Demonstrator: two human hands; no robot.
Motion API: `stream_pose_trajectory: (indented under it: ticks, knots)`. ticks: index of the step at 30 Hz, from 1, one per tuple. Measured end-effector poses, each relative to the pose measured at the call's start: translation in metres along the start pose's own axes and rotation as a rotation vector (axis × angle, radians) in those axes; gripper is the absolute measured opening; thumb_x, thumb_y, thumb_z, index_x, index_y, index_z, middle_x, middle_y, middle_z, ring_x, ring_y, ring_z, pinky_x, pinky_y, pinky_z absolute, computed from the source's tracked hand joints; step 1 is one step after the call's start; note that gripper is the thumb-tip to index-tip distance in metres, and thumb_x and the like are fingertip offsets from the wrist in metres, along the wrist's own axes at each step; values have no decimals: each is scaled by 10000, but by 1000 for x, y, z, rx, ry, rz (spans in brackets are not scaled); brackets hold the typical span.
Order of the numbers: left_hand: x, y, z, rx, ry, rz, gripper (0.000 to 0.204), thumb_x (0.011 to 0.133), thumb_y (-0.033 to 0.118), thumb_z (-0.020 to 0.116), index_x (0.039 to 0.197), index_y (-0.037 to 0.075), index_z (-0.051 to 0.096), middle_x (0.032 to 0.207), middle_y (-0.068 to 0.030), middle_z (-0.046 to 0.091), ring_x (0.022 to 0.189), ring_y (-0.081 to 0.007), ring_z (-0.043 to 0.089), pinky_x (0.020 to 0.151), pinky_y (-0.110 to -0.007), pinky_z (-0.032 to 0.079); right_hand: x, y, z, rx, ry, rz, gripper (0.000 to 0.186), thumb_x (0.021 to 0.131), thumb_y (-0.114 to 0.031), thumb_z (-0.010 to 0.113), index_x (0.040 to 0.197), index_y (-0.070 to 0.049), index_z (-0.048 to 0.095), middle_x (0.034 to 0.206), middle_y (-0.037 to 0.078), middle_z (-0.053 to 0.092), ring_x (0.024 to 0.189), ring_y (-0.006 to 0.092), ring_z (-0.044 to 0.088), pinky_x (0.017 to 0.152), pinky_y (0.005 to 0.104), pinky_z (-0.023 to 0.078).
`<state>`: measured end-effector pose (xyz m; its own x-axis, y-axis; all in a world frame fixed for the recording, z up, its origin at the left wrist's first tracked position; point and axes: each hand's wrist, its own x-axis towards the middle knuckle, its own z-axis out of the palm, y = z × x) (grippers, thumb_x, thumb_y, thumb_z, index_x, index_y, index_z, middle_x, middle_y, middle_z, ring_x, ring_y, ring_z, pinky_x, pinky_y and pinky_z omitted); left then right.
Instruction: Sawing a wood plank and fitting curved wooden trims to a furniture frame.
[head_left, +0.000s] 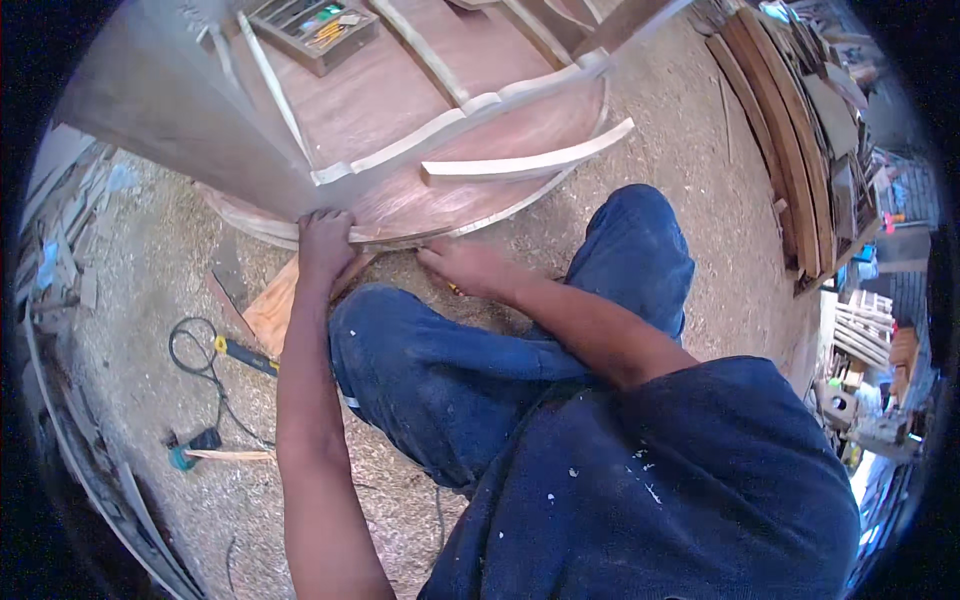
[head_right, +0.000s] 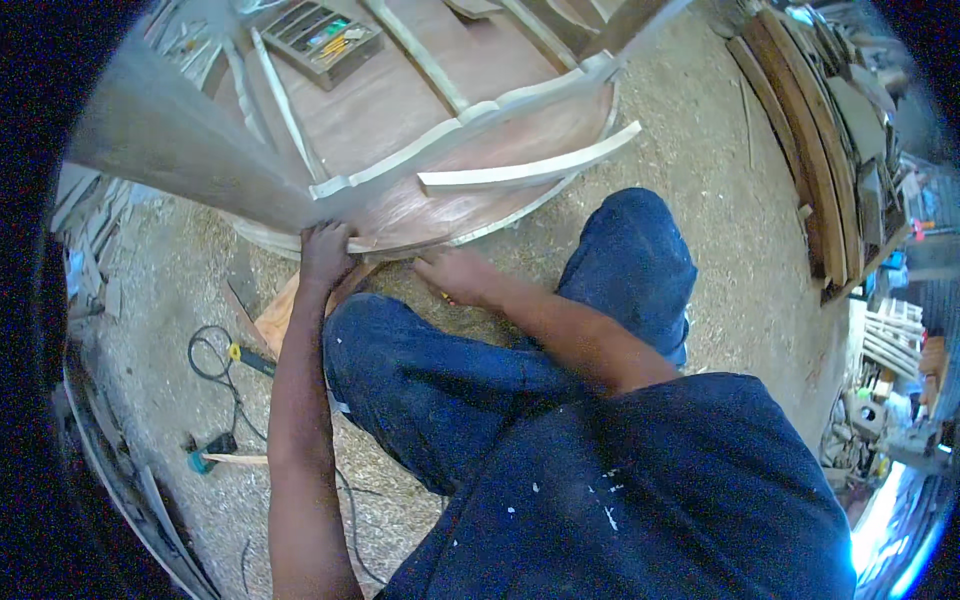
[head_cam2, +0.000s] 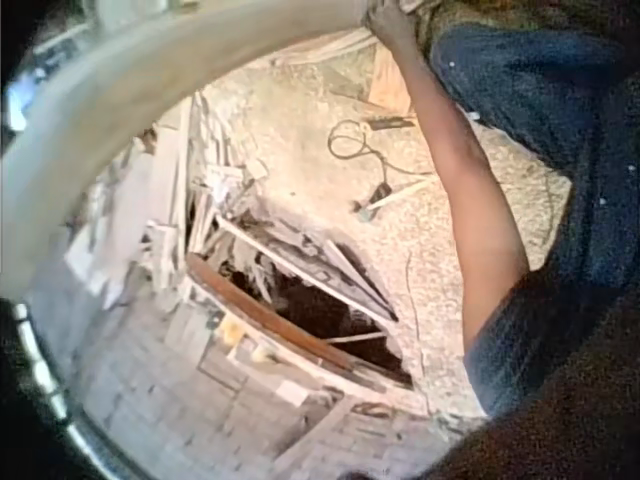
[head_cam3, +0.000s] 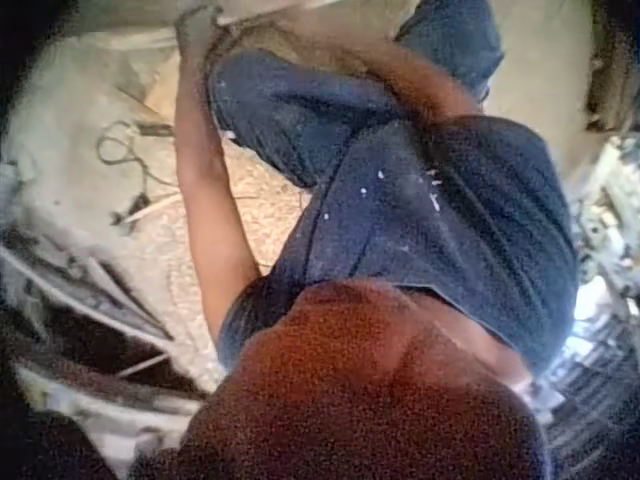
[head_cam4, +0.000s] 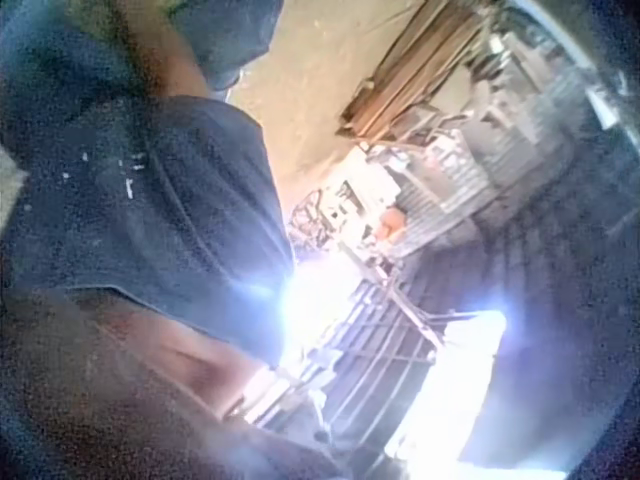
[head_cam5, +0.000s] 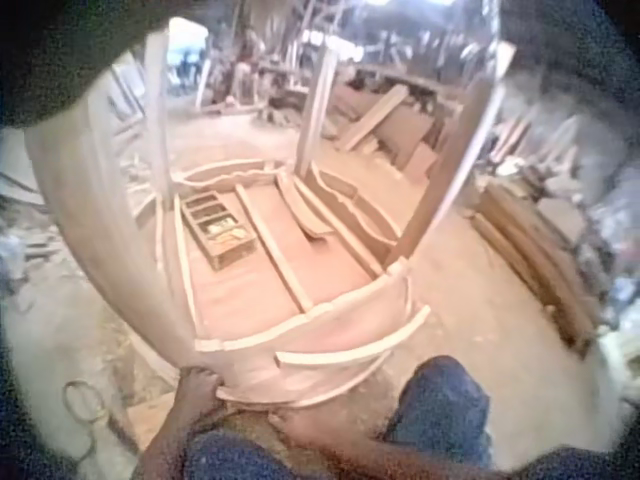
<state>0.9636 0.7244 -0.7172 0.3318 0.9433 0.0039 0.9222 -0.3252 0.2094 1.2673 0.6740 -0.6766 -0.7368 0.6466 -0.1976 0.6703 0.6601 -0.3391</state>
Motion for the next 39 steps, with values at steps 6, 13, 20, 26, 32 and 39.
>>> stream_pose_trajectory:
  ticks: [6,13,20,26,32,39]
  knots:
    - [-8,3,-11,21,-59,-35,243,798,242,746,1025,154,746,1113,-87,773,1152,-339,681,1032,-491,449,3,-10,28,46,106,-25,298,1026,-240,556,1266,-64,546,1324,200,646,1094,404,677,895,481,569]
    - [-5,8,-14,62,-104,-62,242,803,256,753,1021,152,744,1106,-102,773,1149,-356,683,1025,-501,458,4,-3,55,166,263,-53,315,1004,-221,576,1237,-19,514,1204,241,647,1133,453,654,974,530,543]
    - [-8,1,-5,53,11,-4,288,775,292,813,1024,166,745,1097,-99,763,1111,-381,680,1000,-532,469,5,-7,61,120,281,-11,360,1012,-214,556,1304,-8,512,1286,240,641,1174,449,646,1006,525,540]
    - [-9,5,-9,48,-33,-33,234,801,242,758,1016,148,741,1111,-100,770,1166,-354,675,1037,-492,452,5,-9,56,78,326,-43,380,1020,-206,539,1337,2,506,1322,233,640,1192,440,643,1009,510,547]
    - [-7,4,-10,22,-27,-30,233,798,238,765,1013,153,739,1104,-89,765,1154,-349,674,1037,-492,451,4,-14,55,15,307,-3,401,1038,-217,517,1375,-1,503,1354,221,635,1223,425,631,1020,492,541]
    - [-18,-8,2,30,64,-20,222,797,243,767,999,157,733,1083,-77,758,1135,-338,676,1027,-486,455,-1,-52,-16,162,-32,120,495,1069,-233,495,1514,-17,467,1477,220,598,1345,404,587,1081,458,509]
